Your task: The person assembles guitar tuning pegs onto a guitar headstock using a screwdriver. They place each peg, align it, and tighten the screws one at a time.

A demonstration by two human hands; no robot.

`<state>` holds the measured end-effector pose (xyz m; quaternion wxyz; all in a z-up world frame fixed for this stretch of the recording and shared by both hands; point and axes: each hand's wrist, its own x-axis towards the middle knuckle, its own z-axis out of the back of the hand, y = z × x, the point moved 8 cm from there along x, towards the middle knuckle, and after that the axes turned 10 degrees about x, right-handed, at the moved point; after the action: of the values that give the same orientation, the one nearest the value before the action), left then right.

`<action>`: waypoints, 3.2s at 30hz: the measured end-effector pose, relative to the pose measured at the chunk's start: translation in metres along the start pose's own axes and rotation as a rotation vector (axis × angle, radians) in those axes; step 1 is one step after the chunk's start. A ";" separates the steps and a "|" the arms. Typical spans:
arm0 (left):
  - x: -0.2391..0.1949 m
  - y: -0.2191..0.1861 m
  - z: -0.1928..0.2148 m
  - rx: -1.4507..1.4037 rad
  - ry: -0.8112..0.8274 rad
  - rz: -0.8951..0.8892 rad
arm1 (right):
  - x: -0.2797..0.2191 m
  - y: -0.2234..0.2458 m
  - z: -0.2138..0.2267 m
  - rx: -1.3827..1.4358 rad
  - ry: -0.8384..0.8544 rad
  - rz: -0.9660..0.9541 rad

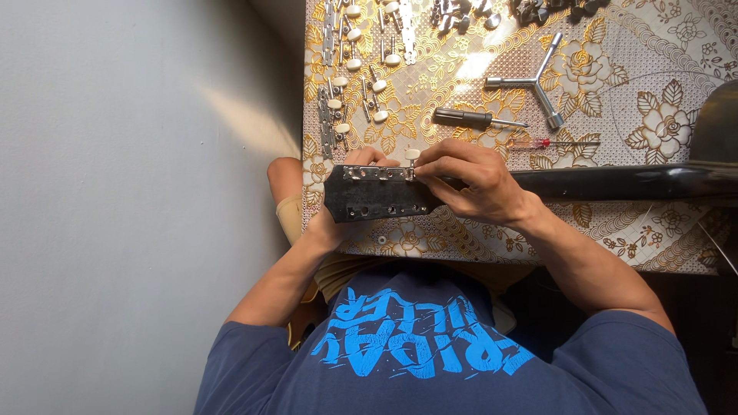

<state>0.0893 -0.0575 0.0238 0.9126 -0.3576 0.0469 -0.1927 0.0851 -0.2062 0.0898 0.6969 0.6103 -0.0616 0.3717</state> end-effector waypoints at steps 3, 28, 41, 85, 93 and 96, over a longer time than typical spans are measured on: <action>-0.006 -0.009 0.025 0.014 -0.058 0.055 | 0.000 0.000 -0.001 -0.003 0.006 0.001; -0.029 0.057 0.079 -0.152 -0.436 0.226 | -0.017 -0.022 -0.018 -0.052 0.063 -0.037; 0.035 0.031 0.050 0.149 -0.204 -0.085 | 0.005 -0.047 0.000 -0.321 0.065 -0.019; 0.016 0.005 0.068 0.467 -0.160 -0.130 | 0.051 -0.076 -0.032 -0.354 0.331 -0.160; -0.034 -0.051 0.028 0.482 -0.268 -0.366 | 0.015 -0.073 -0.037 -0.139 0.461 -0.600; -0.033 -0.048 0.017 0.542 -0.277 -0.335 | 0.007 -0.088 -0.041 -0.133 0.443 -0.618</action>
<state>0.0472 -0.0655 0.0668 0.9277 -0.1280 -0.1898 -0.2950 0.1274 -0.1646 0.0133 0.8105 0.4586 0.2533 0.2620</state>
